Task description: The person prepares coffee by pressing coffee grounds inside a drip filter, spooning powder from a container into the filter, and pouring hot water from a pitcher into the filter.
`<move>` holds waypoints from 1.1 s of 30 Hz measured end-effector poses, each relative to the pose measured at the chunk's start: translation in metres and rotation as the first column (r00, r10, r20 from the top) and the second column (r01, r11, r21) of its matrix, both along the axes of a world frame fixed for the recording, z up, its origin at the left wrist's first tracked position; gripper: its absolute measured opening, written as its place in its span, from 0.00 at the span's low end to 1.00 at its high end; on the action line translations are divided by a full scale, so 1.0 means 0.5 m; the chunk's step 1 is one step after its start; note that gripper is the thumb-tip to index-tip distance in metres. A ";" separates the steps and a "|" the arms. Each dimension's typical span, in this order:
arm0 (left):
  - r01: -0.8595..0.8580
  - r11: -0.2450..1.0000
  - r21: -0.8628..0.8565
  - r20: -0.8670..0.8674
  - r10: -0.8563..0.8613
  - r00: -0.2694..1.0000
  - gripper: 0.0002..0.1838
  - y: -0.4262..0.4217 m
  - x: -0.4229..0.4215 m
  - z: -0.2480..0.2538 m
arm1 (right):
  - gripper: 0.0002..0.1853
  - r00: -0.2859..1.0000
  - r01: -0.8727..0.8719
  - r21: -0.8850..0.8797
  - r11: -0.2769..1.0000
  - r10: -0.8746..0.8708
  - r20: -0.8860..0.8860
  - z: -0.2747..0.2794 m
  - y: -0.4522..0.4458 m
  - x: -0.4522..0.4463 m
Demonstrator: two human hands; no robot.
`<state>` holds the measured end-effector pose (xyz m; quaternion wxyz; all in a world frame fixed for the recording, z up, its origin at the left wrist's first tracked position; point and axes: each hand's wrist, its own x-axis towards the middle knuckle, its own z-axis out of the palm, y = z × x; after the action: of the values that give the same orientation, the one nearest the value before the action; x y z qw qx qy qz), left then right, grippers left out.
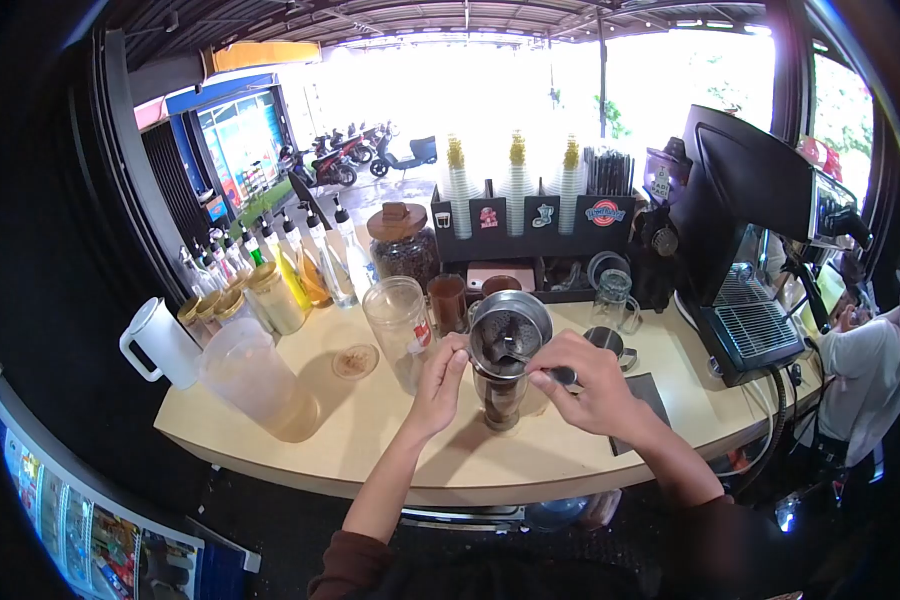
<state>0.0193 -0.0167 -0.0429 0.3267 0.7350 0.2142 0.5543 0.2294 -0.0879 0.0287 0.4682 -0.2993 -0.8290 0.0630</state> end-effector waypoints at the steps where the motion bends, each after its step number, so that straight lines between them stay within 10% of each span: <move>1: -0.001 1.000 -0.002 0.001 0.001 1.000 0.13 0.001 0.001 -0.002 | 0.07 1.000 -0.001 -0.002 1.000 0.001 0.001 0.004 0.000 -0.002; 33: -0.013 0.998 0.058 -0.075 0.017 0.997 0.12 0.002 -0.008 0.032 | 0.06 0.996 -0.072 -0.156 0.985 0.063 -0.062 0.019 0.012 0.009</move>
<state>0.0154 -0.0157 -0.0268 0.2928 0.7628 0.2159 0.5346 0.2340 -0.0820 0.0380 0.4639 -0.3052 -0.8174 0.1530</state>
